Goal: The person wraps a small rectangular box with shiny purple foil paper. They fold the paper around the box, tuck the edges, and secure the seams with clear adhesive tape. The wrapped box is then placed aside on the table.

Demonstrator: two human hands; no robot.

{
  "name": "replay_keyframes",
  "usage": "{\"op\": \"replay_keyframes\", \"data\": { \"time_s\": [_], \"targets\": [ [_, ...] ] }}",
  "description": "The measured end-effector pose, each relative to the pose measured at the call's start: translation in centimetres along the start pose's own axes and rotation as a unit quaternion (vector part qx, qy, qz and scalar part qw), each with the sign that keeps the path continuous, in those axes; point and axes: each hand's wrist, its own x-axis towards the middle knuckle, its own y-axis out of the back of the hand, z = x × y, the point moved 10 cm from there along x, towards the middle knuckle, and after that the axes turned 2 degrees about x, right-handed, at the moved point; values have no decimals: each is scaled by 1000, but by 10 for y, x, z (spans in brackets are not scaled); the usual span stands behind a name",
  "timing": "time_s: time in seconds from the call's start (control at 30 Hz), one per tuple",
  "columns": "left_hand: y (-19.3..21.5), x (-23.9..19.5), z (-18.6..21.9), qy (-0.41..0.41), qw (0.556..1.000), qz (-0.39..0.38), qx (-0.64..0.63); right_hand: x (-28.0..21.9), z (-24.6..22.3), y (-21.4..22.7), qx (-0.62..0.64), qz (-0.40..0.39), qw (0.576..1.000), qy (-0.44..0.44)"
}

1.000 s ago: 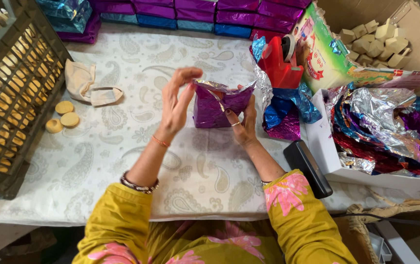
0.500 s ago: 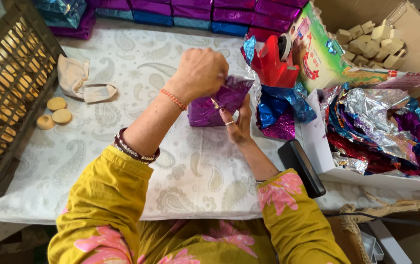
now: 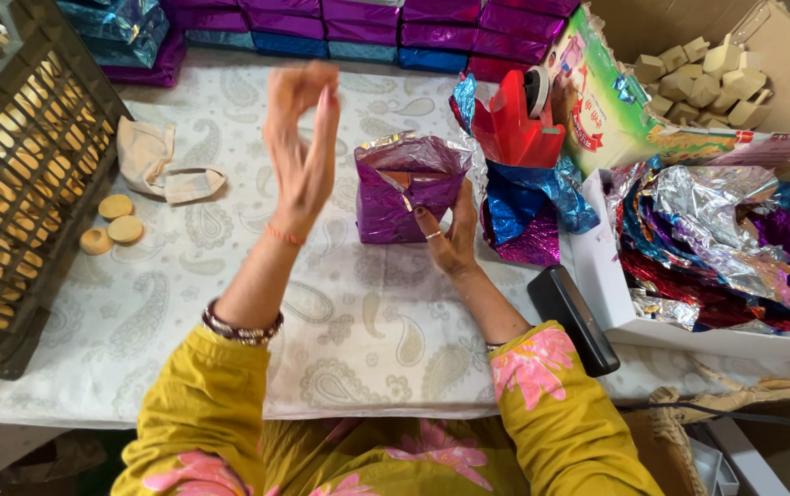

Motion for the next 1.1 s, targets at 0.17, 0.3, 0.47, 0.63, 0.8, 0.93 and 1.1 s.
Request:
{"op": "replay_keyframes", "data": {
  "time_s": [0.17, 0.3, 0.47, 0.63, 0.8, 0.93, 1.1],
  "targets": [
    [-4, -71, -27, -15, 1000, -23, -2, -2, 3, 6, -15, 20, 1000, 12],
    [-22, -103, -41, -23, 997, -66, -31, -7, 10, 13, 28, 55, 998, 8],
    [-36, -117, -55, 21, 994, -94, -45, -10, 13, 15, 44, 68, 997, 14],
    [-34, -124, -62, 62, 990, -100, -80, -14, 13, 10, 58, 55, 997, 22],
    [-29, -123, -56, 66, 987, -105, -102, -20, 13, 7, 66, 58, 996, 8],
    [-28, -120, -63, 127, 977, -110, -127, -18, 16, 7, 84, 58, 995, -4],
    [-29, -117, -50, 90, 981, -108, -134, -19, 18, 8, 73, 51, 996, 3]
  ]
}}
